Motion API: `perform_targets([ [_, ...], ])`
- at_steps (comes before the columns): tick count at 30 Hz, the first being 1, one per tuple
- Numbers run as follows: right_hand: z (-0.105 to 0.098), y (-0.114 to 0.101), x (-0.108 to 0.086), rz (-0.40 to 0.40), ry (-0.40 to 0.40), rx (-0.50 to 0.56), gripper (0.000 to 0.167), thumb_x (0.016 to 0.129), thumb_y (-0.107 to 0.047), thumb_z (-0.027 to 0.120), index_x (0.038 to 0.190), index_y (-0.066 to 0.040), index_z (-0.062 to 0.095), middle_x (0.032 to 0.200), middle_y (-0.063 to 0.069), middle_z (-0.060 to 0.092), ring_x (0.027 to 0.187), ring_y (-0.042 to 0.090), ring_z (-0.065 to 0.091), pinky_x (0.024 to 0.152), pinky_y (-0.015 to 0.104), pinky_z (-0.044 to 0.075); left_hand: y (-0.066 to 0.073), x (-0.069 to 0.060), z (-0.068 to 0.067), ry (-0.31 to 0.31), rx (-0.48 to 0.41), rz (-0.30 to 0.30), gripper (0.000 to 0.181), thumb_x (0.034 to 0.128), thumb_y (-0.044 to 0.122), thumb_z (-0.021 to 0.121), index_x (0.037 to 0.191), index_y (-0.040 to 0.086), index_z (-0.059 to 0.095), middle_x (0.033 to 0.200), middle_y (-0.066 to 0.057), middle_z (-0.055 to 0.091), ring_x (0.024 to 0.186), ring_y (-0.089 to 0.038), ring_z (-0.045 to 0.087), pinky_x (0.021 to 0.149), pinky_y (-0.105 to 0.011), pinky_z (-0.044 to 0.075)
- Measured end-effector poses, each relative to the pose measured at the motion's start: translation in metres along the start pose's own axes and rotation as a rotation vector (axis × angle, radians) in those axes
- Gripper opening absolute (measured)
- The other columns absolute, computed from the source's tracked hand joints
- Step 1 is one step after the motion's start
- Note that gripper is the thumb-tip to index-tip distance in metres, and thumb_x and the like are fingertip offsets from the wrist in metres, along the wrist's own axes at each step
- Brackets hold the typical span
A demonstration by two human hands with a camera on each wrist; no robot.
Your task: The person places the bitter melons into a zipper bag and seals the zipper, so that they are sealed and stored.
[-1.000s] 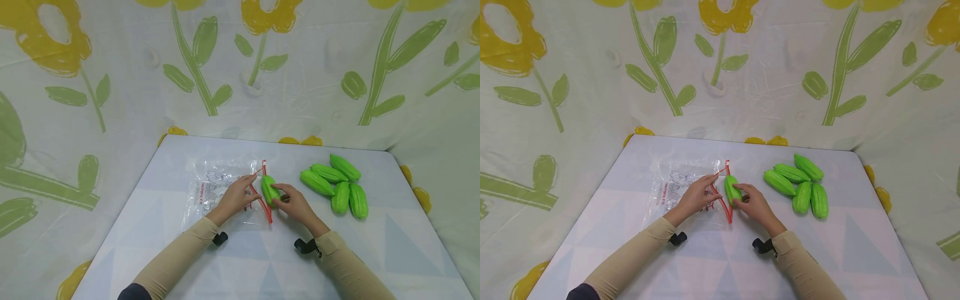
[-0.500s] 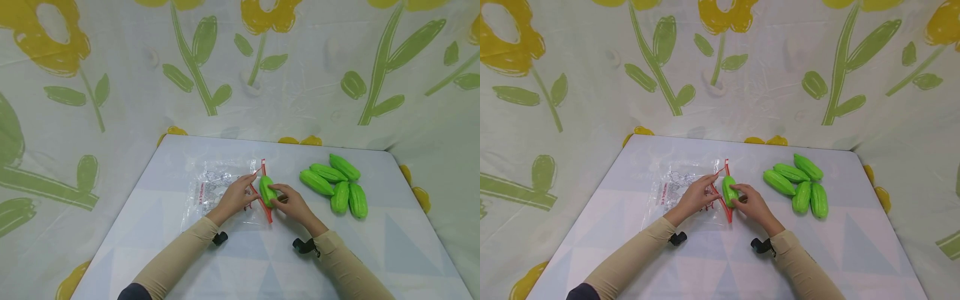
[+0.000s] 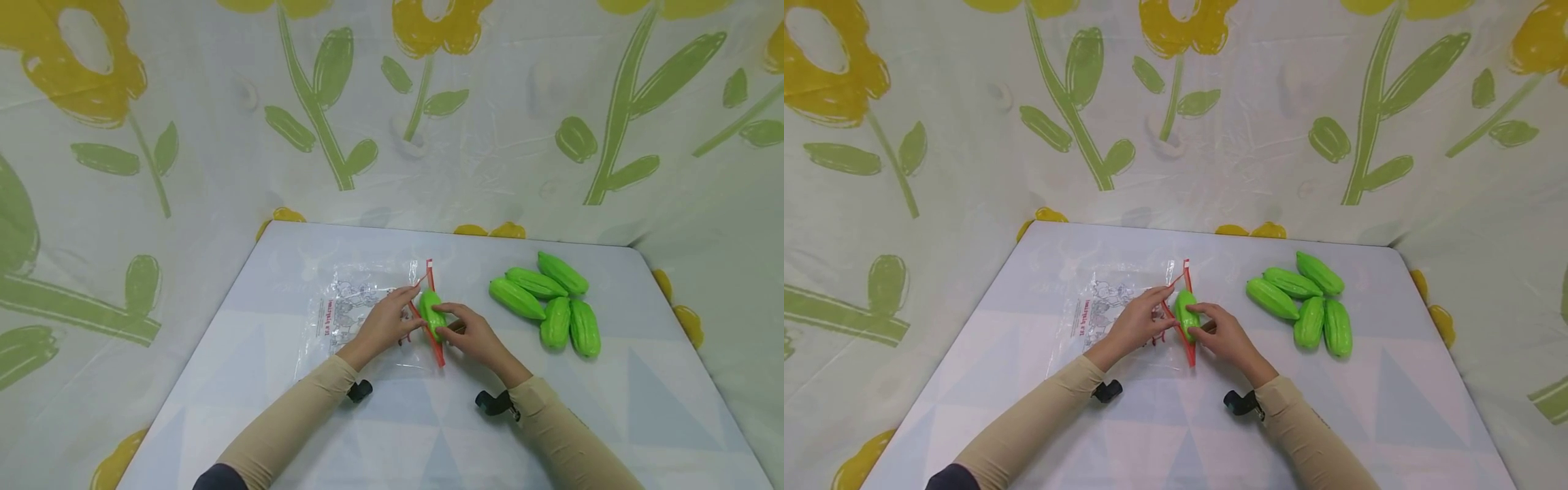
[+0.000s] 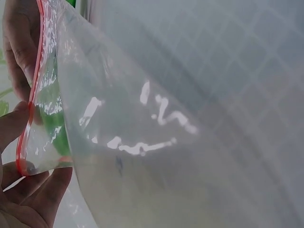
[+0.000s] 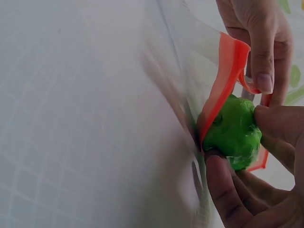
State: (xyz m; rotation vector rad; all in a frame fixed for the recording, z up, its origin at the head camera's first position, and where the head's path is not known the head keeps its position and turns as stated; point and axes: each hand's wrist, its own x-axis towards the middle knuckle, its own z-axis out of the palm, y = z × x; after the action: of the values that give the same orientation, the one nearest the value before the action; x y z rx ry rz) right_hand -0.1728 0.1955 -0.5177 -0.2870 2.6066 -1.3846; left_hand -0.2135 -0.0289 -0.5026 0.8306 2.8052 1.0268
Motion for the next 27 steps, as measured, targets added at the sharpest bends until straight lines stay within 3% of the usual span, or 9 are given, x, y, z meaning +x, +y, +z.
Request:
perform_targets([
  [12, 0.0022, 0.0031, 0.0016, -0.006, -0.006, 0.016, 0.058, 0.097, -0.029, 0.072, 0.151, -0.021, 0.051, 0.146, 0.011, 0.055, 0.087, 0.015, 0.069, 0.071, 0.033, 0.056, -0.0006, 0.0003, 0.0005, -0.002, 0.001, 0.018, 0.074, 0.0901, 0.035, 0.079, 0.151, 0.007, 0.049, 0.151, -0.010, 0.051, 0.110, -0.026, 0.066, 0.100, -0.042, 0.052],
  [27, 0.0060, 0.0025, 0.0031, 0.008, 0.014, 0.036, 0.056, 0.097, -0.030, 0.072, 0.148, -0.019, 0.053, 0.143, 0.011, 0.057, 0.087, 0.015, 0.069, 0.069, 0.031, 0.057, -0.0006, 0.0001, 0.0000, -0.015, 0.003, 0.004, 0.074, 0.0908, 0.036, 0.078, 0.152, 0.008, 0.048, 0.152, -0.010, 0.050, 0.125, -0.029, 0.059, 0.103, -0.043, 0.051],
])
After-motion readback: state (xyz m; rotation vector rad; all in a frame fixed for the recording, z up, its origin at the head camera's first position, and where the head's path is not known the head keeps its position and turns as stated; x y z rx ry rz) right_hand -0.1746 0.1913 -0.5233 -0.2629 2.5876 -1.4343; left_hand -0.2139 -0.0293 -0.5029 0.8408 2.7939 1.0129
